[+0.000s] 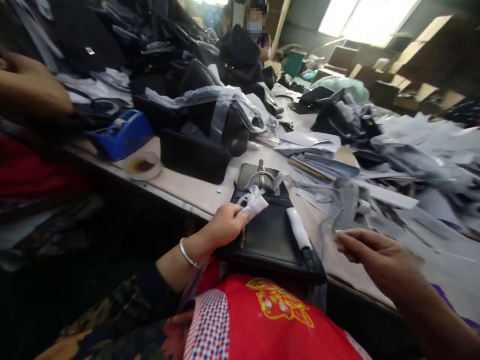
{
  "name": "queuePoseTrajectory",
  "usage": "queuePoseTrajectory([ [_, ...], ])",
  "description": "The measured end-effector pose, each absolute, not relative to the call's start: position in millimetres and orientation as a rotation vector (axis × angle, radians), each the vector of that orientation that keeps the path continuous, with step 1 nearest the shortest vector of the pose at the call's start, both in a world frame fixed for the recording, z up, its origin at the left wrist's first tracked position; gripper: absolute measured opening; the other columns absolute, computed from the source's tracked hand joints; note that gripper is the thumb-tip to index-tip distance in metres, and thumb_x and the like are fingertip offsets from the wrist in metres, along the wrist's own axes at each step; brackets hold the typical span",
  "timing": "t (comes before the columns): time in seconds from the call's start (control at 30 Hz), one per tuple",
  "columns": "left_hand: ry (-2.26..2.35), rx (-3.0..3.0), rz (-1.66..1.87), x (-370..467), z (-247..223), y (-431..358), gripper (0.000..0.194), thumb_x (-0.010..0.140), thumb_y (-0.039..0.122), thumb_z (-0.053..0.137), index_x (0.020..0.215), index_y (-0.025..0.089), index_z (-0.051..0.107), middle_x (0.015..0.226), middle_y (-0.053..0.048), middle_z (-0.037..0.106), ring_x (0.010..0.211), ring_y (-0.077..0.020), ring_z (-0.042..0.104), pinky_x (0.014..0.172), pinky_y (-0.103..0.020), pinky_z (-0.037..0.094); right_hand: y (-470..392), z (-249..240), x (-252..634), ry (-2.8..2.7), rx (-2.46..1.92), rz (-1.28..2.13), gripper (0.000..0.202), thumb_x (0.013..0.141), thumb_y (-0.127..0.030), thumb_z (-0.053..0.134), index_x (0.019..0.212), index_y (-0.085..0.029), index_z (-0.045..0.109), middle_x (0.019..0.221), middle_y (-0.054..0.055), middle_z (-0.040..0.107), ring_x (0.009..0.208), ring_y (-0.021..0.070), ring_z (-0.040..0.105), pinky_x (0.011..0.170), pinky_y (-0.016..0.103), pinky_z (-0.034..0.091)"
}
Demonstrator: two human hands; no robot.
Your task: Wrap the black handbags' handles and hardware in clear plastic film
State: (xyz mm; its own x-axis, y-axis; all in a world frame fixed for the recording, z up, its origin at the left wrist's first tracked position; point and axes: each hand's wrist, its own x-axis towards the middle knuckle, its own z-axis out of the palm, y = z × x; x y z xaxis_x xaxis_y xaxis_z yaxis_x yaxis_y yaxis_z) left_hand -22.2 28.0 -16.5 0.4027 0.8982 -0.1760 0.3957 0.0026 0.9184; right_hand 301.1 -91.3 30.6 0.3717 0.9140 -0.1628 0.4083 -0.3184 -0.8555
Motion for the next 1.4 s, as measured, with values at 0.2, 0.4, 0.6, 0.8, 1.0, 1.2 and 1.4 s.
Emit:
queuePoseTrajectory([
  [0.2,1.249,1.862,0.639,-22,-14,24,0.035,0.094,0.036,0.054,0.07,0.015,0.067,0.074,-0.005,0.062,0.072,-0.0175,0.059,0.066,-0.028,0.043,-23,54,160,-1.465,-1.626,1.266,0.037,0.077,-0.053,0.071,0.07,-0.017,0.072,0.061,0.003,0.067,0.05,0.0106,0.049,0.047,0.023,0.037],
  [0.4,1.381,2.075,0.664,-20,-20,20,0.023,0.093,0.025,0.055,0.08,0.012,0.069,0.083,-0.01,0.061,0.084,-0.022,0.059,0.081,-0.033,0.051,0,20,135,-1.291,-1.73,1.28,0.034,0.07,-0.05,0.074,0.065,-0.016,0.07,0.058,0.003,0.066,0.046,0.0096,0.046,0.045,0.024,0.033],
  [0.6,1.381,2.201,0.635,-18,-18,17,0.025,0.095,0.025,0.051,0.085,0.01,0.068,0.089,-0.014,0.062,0.085,-0.0245,0.058,0.082,-0.036,0.054,-4,15,132,-1.112,-1.802,1.273,0.037,0.066,-0.05,0.079,0.061,-0.015,0.068,0.057,0.004,0.065,0.044,0.0083,0.047,0.042,0.022,0.032],
  [0.8,1.386,2.229,0.608,-17,-21,13,0.029,0.096,0.028,0.048,0.095,0.006,0.067,0.096,-0.019,0.061,0.087,-0.0273,0.059,0.081,-0.039,0.055,-3,11,128,-0.888,-1.806,1.388,0.035,0.067,-0.043,0.083,0.06,-0.015,0.063,0.054,0.002,0.062,0.039,0.0065,0.044,0.035,0.019,0.028],
  [1.0,1.425,2.185,0.541,-15,-20,7,0.028,0.096,0.028,0.048,0.103,0.005,0.063,0.113,-0.023,0.054,0.08,-0.0246,0.064,0.076,-0.04,0.057,2,10,127,-0.739,-1.923,1.507,0.034,0.08,-0.04,0.077,0.064,-0.016,0.06,0.049,-0.001,0.056,0.034,0.0067,0.043,0.031,0.017,0.027],
  [1.2,1.437,2.226,0.544,-16,-20,8,0.027,0.096,0.025,0.045,0.103,0.005,0.063,0.112,-0.022,0.054,0.081,-0.0243,0.064,0.076,-0.039,0.056,5,12,132,-0.693,-1.872,1.651,0.029,0.081,-0.034,0.079,0.068,-0.014,0.062,0.053,-0.002,0.058,0.038,0.0057,0.045,0.033,0.016,0.032],
  [1.4,1.364,2.312,0.57,-17,-25,12,0.026,0.095,0.023,0.047,0.098,0.004,0.066,0.099,-0.019,0.059,0.097,-0.0296,0.058,0.085,-0.04,0.055,-2,13,139,-0.722,-1.822,1.635,0.021,0.07,-0.022,0.086,0.072,-0.013,0.067,0.061,0.0,0.063,0.043,0.005,0.045,0.038,0.017,0.039],
])
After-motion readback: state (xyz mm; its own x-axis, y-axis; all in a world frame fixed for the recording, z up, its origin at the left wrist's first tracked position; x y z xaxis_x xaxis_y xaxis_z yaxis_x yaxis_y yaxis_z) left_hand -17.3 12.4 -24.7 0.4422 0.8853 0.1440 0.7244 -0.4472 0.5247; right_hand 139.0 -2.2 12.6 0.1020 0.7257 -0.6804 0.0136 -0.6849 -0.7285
